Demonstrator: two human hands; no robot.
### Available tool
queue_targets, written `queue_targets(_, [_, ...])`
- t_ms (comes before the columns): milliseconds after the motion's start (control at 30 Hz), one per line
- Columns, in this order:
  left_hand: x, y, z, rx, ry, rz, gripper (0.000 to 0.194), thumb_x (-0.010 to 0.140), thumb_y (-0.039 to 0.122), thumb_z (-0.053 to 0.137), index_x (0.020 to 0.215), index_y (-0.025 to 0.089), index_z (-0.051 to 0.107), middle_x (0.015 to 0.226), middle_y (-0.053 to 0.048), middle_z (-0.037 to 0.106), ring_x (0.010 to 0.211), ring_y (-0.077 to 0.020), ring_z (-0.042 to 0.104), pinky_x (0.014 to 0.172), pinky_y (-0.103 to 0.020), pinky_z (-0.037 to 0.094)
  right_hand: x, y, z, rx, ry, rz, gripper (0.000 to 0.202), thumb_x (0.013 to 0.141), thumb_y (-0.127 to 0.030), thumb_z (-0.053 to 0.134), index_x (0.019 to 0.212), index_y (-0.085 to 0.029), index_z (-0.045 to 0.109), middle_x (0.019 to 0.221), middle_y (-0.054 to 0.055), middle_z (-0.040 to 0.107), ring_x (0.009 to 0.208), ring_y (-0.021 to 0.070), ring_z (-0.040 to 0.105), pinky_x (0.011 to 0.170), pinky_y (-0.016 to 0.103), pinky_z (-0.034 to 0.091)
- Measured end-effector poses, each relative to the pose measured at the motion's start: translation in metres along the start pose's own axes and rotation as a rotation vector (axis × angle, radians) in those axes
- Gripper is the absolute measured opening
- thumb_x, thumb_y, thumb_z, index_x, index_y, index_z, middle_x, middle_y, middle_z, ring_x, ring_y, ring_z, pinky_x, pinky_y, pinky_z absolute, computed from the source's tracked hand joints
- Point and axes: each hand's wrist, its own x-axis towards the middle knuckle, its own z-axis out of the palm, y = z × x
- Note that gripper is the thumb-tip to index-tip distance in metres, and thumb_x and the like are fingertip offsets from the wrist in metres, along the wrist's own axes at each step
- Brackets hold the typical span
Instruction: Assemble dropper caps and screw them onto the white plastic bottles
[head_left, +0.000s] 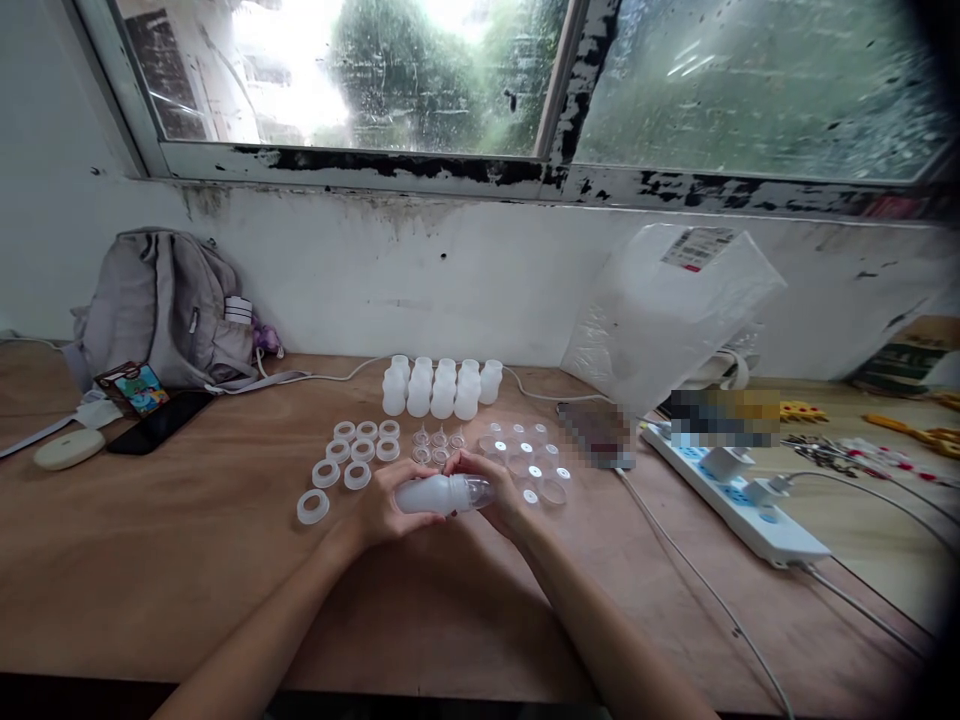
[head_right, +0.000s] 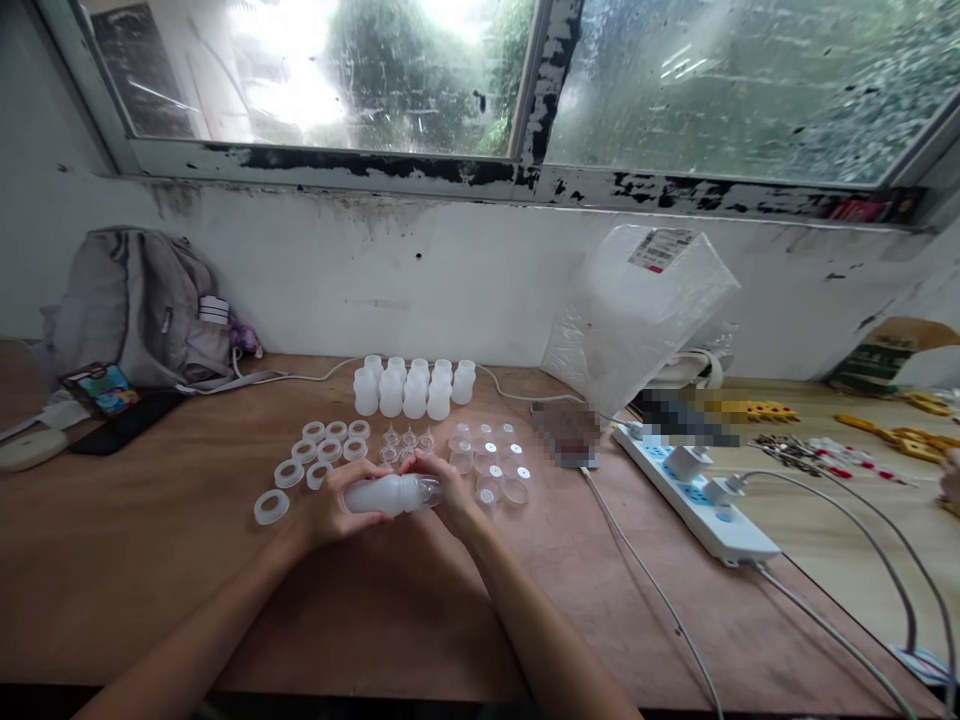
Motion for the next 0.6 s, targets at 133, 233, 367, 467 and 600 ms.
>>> queue_targets(133, [-0.0017, -0.0009, -0.0012, 0.065, -0.012, 0.030, 0.045, 0.059, 0.040, 0.067, 0.098, 0.020, 0.056, 0.088, -0.005, 0.059, 0.079, -0.0189, 0.056, 0.070, -0.031, 0.046, -0.0018, 0.0021, 0.0027, 0.045, -0.002, 0.016, 0.024, 0.072, -0.036, 0.045, 0.064, -0.016, 0.055, 0.060, 0.000, 0.052, 0.047, 0.0125, 0.049, 0.039, 0.023, 0.037])
queue_targets(233, [-0.0028, -0.0015, -0.0016, 0.102, -0.024, 0.067, 0.044, 0.060, 0.040, 0.066, 0.098, 0.020, 0.056, 0.088, -0.005, 0.057, 0.080, -0.0192, 0.055, 0.072, -0.032, 0.045, -0.0018, 0.0030, 0.0026, 0.042, -0.010, 0.027, 0.020, 0.071, -0.033, 0.047, 0.063, -0.016, 0.055, 0.059, 0.000, 0.050, 0.044, 0.0113, 0.048, 0.036, 0.021, 0.035])
queue_targets(367, [-0.0028, -0.0028, -0.0019, 0.113, -0.021, 0.115, 0.044, 0.062, 0.039, 0.065, 0.100, 0.019, 0.055, 0.088, -0.006, 0.057, 0.080, -0.0191, 0.055, 0.071, -0.032, 0.045, -0.0004, 0.0060, 0.0014, 0.034, -0.018, 0.025, 0.019, 0.070, -0.033, 0.047, 0.064, -0.017, 0.055, 0.059, -0.001, 0.049, 0.043, 0.0099, 0.045, 0.035, 0.020, 0.033])
queue_targets(467, [-0.0017, -0.0034, -0.0020, 0.118, -0.028, 0.134, 0.045, 0.062, 0.039, 0.065, 0.101, 0.019, 0.055, 0.086, -0.006, 0.057, 0.077, -0.0183, 0.056, 0.069, -0.030, 0.046, 0.0005, 0.0080, 0.0009, 0.040, 0.006, -0.002, 0.018, 0.069, -0.031, 0.049, 0.063, -0.016, 0.056, 0.058, 0.000, 0.048, 0.044, 0.0096, 0.043, 0.034, 0.020, 0.031])
queue_targets(600, [-0.0006, -0.0036, -0.0026, 0.127, -0.039, 0.132, 0.045, 0.062, 0.038, 0.065, 0.101, 0.019, 0.054, 0.088, -0.005, 0.059, 0.079, -0.0180, 0.057, 0.070, -0.029, 0.047, 0.0011, 0.0087, 0.0015, 0.008, 0.045, -0.013, 0.020, 0.069, -0.032, 0.048, 0.062, -0.015, 0.057, 0.059, 0.001, 0.048, 0.046, 0.0096, 0.043, 0.036, 0.019, 0.029])
